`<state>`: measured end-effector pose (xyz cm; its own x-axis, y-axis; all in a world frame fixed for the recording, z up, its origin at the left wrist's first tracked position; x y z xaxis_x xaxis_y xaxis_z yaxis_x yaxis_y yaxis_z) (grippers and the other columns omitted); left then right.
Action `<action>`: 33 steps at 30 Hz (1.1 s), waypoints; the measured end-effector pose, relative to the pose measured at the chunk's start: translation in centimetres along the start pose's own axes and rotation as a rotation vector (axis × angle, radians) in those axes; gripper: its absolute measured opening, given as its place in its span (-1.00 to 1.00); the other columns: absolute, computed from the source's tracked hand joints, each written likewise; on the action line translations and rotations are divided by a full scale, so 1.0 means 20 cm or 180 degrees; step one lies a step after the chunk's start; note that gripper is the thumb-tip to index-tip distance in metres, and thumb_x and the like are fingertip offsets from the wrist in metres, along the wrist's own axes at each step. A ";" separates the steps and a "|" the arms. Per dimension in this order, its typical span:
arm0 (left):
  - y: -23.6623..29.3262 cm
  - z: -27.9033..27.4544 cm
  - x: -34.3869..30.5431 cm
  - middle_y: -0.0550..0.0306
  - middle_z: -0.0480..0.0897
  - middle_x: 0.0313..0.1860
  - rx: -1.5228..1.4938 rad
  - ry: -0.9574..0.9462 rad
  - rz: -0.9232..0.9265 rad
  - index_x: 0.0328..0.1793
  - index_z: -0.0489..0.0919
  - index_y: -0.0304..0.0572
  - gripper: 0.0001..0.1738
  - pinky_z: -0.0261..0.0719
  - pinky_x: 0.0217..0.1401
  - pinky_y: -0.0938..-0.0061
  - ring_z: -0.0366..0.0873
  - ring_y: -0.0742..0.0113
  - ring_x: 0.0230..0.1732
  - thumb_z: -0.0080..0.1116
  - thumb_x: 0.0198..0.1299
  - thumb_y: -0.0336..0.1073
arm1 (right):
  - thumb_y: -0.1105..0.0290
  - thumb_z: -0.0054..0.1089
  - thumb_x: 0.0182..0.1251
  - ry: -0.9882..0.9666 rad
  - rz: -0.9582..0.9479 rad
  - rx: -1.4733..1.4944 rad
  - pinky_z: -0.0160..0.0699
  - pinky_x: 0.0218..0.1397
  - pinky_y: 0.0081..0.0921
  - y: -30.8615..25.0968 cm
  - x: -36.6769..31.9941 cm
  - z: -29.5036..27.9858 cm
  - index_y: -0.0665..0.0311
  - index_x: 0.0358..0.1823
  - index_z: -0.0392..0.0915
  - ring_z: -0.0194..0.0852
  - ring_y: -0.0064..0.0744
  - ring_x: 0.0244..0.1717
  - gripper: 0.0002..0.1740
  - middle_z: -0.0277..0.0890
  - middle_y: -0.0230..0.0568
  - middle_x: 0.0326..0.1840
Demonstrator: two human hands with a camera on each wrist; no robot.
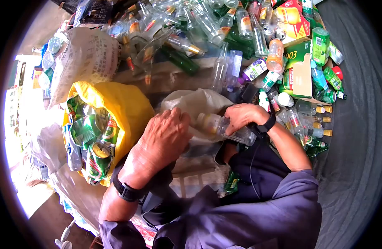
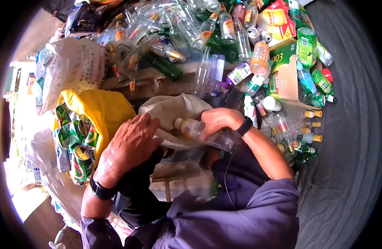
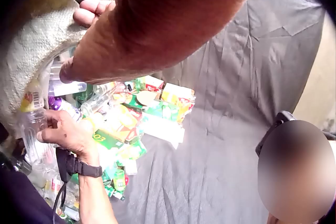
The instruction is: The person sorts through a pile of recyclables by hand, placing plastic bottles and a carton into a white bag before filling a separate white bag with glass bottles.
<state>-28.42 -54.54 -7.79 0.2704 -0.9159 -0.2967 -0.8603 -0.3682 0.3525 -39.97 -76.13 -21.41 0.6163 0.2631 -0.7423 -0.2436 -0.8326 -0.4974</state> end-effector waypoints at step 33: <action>-0.01 -0.03 -0.01 -0.05 0.54 -0.13 -0.0052 0.0016 -0.0080 -0.14 0.54 -0.29 -0.72 0.60 0.00 0.17 0.58 -0.03 -0.01 0.31 0.14 -0.26 | 0.19 0.20 0.28 0.1639 -0.0409 -0.0259 0.58 0.09 -0.18 -0.13 0.93 0.24 0.16 0.06 0.64 0.63 0.01 0.06 -0.63 0.67 -0.04 0.02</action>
<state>-27.98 -54.37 -7.26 0.2941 -0.9071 -0.3011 -0.8461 -0.3937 0.3594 -31.52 -66.68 -36.10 0.9299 0.1094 -0.3512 -0.0957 -0.8499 -0.5182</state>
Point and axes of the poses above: each hand's wrist, its own x-axis towards the middle knuckle, its own z-axis out of the palm, y = z × x, the point moved 2 cm from there along x, towards the middle knuckle
